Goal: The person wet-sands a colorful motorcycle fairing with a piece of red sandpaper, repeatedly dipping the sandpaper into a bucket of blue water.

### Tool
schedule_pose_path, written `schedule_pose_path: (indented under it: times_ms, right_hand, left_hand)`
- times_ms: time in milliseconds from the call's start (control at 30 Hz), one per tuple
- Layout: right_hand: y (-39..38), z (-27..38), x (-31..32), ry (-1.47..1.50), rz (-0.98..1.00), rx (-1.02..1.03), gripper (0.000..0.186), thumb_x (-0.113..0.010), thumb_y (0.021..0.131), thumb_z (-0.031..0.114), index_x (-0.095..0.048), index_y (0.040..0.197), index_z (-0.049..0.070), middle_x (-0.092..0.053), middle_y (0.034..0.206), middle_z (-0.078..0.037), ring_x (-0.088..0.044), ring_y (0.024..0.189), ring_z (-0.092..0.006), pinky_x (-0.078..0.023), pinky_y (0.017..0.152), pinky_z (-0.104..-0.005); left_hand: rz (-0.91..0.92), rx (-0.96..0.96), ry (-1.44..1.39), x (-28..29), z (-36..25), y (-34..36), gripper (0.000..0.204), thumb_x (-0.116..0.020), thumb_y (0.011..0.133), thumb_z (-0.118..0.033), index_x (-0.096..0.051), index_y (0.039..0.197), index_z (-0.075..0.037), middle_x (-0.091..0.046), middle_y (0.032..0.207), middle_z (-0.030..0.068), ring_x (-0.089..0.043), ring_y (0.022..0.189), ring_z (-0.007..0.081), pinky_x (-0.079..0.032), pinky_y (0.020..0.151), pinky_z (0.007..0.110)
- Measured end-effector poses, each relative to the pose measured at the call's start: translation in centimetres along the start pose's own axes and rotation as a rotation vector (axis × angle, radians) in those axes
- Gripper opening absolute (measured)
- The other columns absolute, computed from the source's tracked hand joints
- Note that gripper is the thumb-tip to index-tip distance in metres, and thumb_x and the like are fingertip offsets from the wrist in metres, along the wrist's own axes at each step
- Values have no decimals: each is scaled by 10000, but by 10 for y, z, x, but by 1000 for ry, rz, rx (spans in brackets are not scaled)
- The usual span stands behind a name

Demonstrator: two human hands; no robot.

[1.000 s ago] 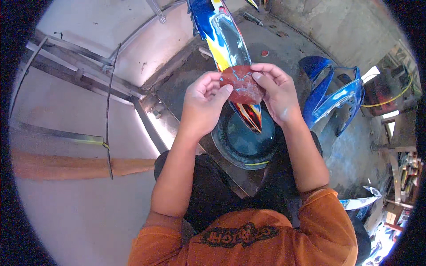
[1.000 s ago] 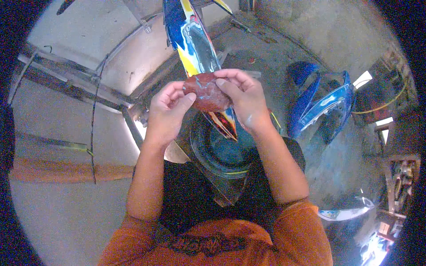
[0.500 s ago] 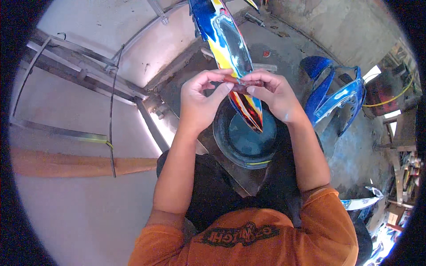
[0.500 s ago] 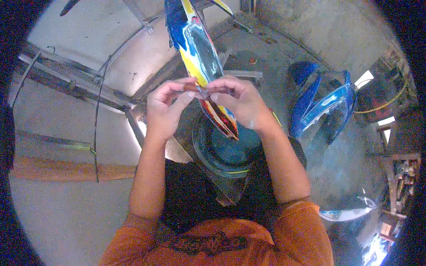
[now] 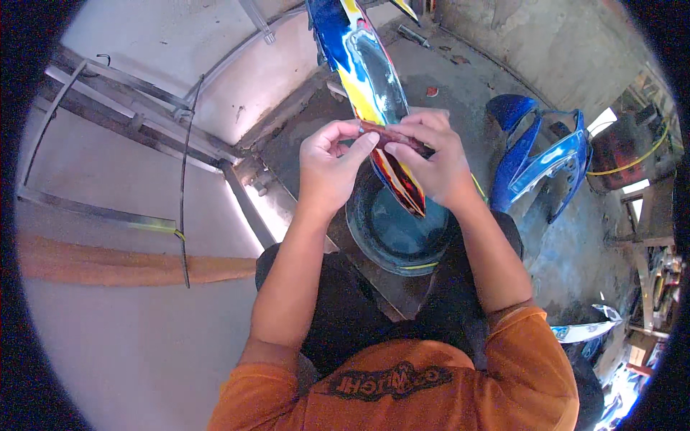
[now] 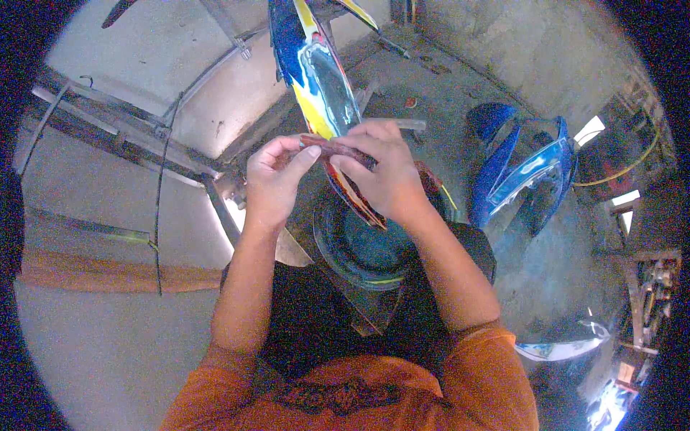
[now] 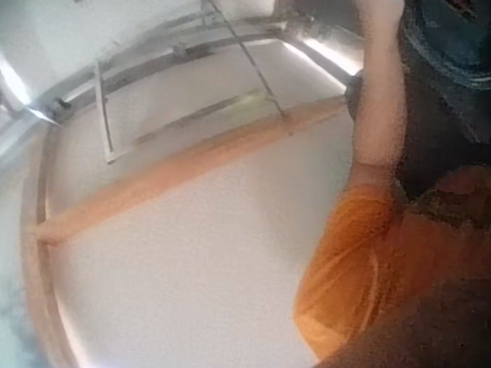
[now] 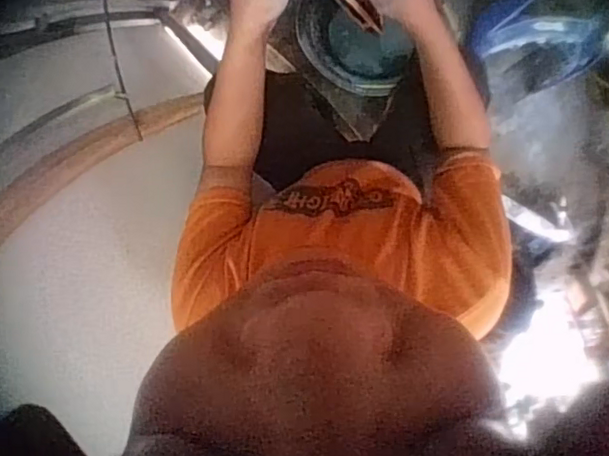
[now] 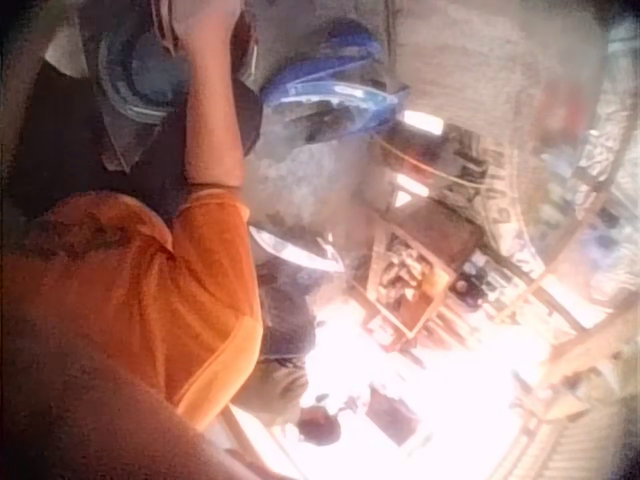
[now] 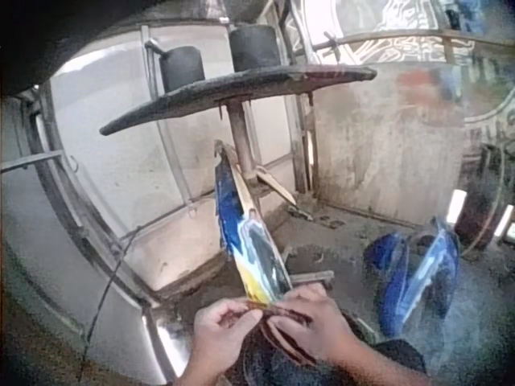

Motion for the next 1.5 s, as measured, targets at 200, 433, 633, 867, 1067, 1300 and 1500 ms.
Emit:
schedule_pose_path:
  times_ms: [200,433,633,867,1067,1300,1500]
  right_hand:
    - [-4,-12,-12,707,82,-446,421,-758,874,31,-635,1275,52,-708,1028,-84,-681,901,-167,-550,825,-316]
    - [1,-7,0,954,-44,-448,546,-685,903,-45,-497,1409,40,-690,969,-89,-694,905,-165,-566,837,-301]
    - [0,-8,3,1055,4,-481,522,-687,904,-30,-513,1393,28,-686,989,-67,-684,919,-150,-562,850,-305]
    - [1,5,7,1126,285,-322,604,-723,877,-14,-507,1440,13,-614,1314,-100,-601,1225,-213,-476,1065,-375]
    - [-2,-10,11,867,223,-306,507,-723,830,-63,-610,1319,12,-631,1265,-62,-611,1182,-183,-482,1045,-359]
    - [4,-8,14,579,100,-29,249,-707,844,-22,-648,1072,59,-638,1219,-102,-596,1175,-197,-498,977,-350]
    - [8,-20,13,906,-20,-462,139,-606,984,57,-600,1122,56,-700,972,-52,-673,871,-170,-556,818,-339]
  left_hand:
    - [-21,72,-179,1,1,0,138,-731,921,-45,-681,1049,-36,-732,985,51,-671,918,110,-517,874,271]
    - [-45,52,-198,-4,-10,0,323,-694,943,-47,-581,1245,-49,-715,1026,58,-656,925,106,-507,867,261]
    - [38,35,-160,-6,-3,-2,346,-658,964,-50,-550,1293,-46,-711,1043,67,-663,962,131,-517,892,293]
    - [-50,97,-434,-1,3,-2,212,-661,955,-65,-625,1164,-67,-702,1062,76,-680,975,190,-543,895,377]
    - [27,198,-507,-8,5,-6,104,-635,974,-92,-674,1067,-65,-706,1068,65,-673,962,167,-533,886,346]
    - [37,151,-220,-17,-8,-6,143,-634,994,-119,-672,1114,-52,-702,1015,27,-644,918,90,-507,828,249]
    - [-69,-45,181,-13,-17,3,183,-680,979,-144,-671,1128,-39,-694,933,13,-616,829,76,-518,800,258]
Point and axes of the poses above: each hand's wrist, its own y-axis towards the middle knuckle, its own x-axis out of the back of the hand, z = x × y, the point moved 4 cm from there along y, towards the middle knuckle
